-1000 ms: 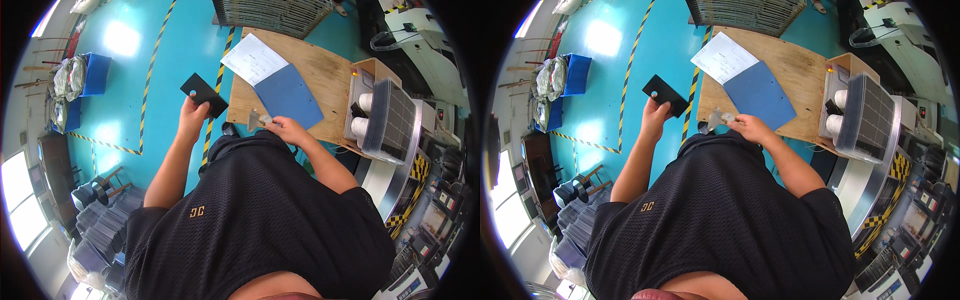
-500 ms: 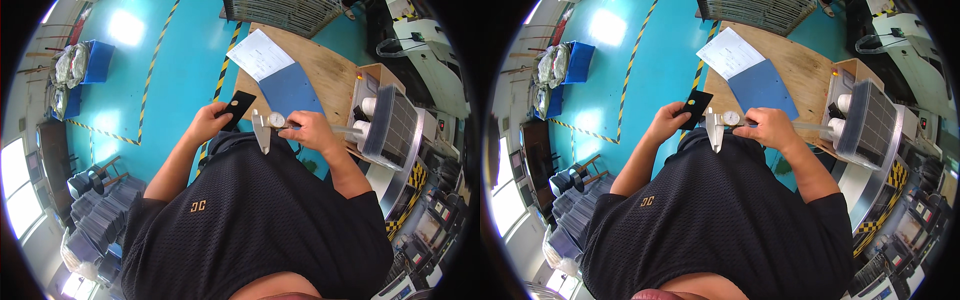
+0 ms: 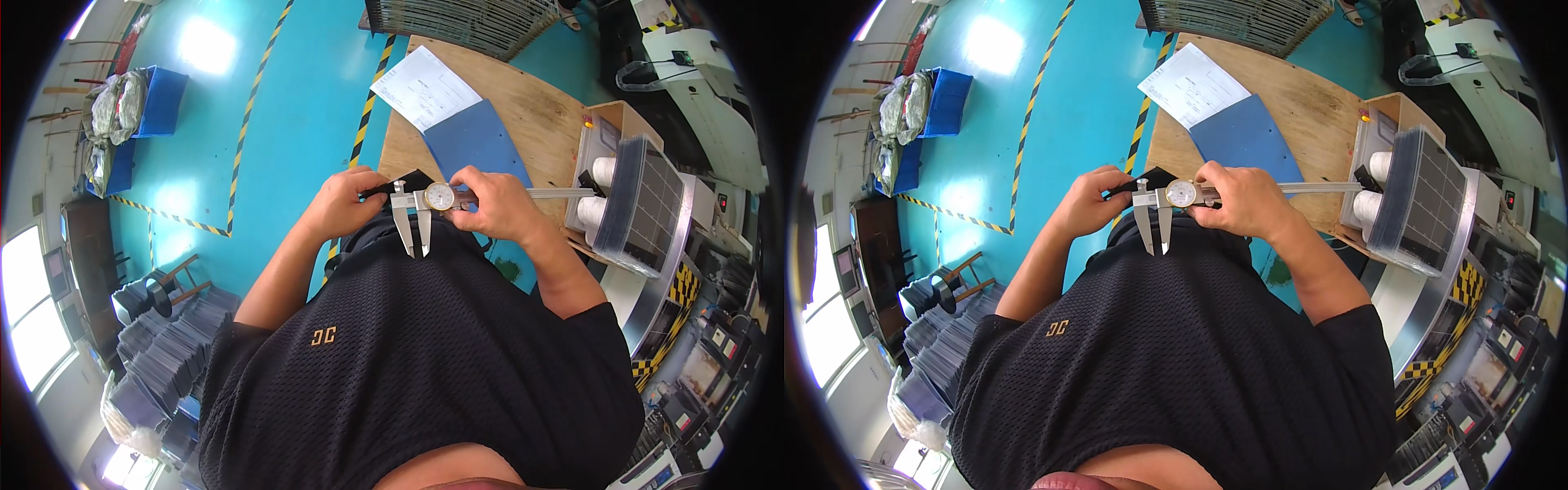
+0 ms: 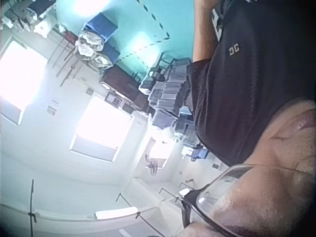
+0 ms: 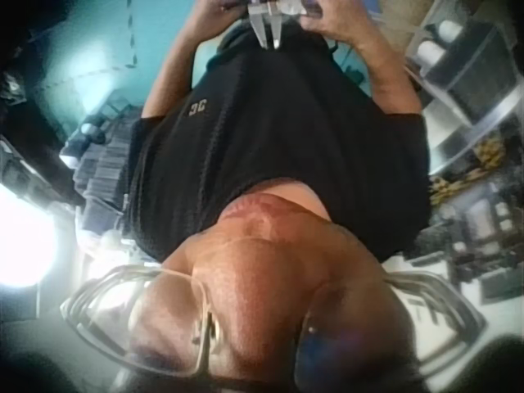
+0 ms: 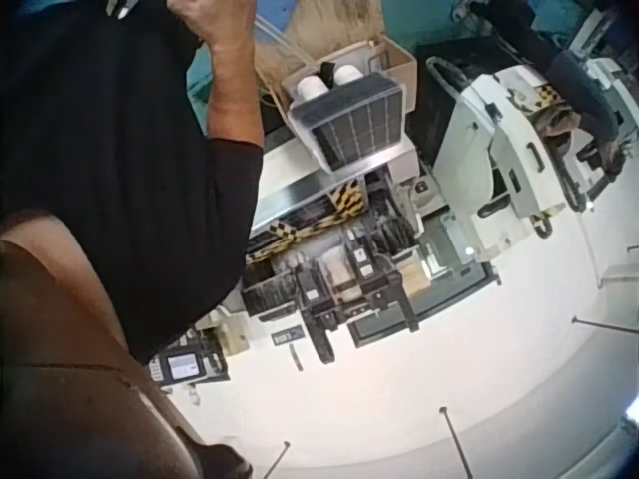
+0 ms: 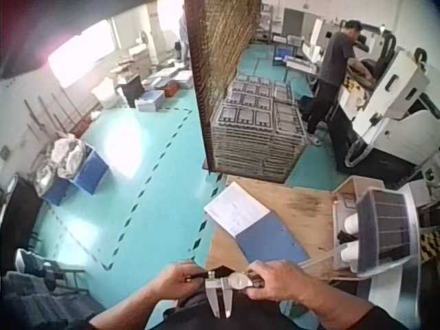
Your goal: The person places a sheet onto a machine, presses buttons on a control panel, and uses an air nozzle on the sheet. After closing and opening the machine door, they remove a piece from the sheet and measure it with a dial caliper while referencing a document.
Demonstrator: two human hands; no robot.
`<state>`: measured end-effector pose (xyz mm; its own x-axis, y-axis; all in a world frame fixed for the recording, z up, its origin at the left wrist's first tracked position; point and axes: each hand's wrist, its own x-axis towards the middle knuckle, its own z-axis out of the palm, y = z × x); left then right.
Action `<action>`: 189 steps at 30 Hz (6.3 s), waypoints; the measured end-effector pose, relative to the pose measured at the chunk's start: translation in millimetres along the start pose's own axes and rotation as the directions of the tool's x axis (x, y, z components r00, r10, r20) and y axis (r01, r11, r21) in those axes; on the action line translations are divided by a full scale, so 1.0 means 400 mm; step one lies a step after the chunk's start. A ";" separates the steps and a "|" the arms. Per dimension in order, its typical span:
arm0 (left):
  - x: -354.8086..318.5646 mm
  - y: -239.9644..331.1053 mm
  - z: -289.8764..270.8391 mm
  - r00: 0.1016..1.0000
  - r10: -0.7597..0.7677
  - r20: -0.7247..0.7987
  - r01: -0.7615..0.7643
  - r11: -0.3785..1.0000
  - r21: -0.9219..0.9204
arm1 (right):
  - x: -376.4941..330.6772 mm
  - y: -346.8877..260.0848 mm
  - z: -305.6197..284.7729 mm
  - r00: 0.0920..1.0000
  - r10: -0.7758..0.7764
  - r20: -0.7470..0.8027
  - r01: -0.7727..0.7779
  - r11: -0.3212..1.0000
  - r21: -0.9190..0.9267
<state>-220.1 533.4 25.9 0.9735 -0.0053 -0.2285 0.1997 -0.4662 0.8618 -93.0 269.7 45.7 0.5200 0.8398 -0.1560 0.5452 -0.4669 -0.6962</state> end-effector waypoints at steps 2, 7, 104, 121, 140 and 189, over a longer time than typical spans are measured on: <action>-0.002 0.004 -0.006 1.000 0.011 0.026 -0.013 0.997 0.072 | -0.001 0.000 0.001 1.000 0.015 -0.006 -0.015 1.000 0.004; -0.005 -0.008 -0.014 0.998 0.044 0.035 -0.045 0.998 0.045 | -0.003 -0.005 -0.003 1.000 0.016 -0.004 -0.016 0.999 0.045; 0.094 0.046 -0.036 0.991 0.114 -0.066 -0.129 0.931 -0.340 | 0.014 0.051 0.020 0.998 -0.024 -0.058 0.020 0.998 -0.066; 0.073 0.012 -0.014 0.999 -0.029 0.023 0.036 0.920 -0.391 | 0.013 0.055 0.004 0.998 -0.001 -0.064 -0.001 1.000 -0.025; 0.062 -0.024 -0.009 0.999 -0.043 -0.010 0.034 0.891 -0.452 | 0.010 0.049 0.008 0.997 -0.009 -0.075 0.006 0.999 -0.040; 0.011 -0.053 -0.010 0.987 -0.095 -0.129 0.019 0.867 -0.499 | 0.015 0.044 0.001 0.994 -0.056 -0.095 0.059 0.998 0.030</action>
<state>-219.6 546.8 8.2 0.9562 0.1533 -0.2495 0.2467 0.0372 0.9684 -80.5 266.8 32.4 0.5491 0.8343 -0.0497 0.5551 -0.4085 -0.7245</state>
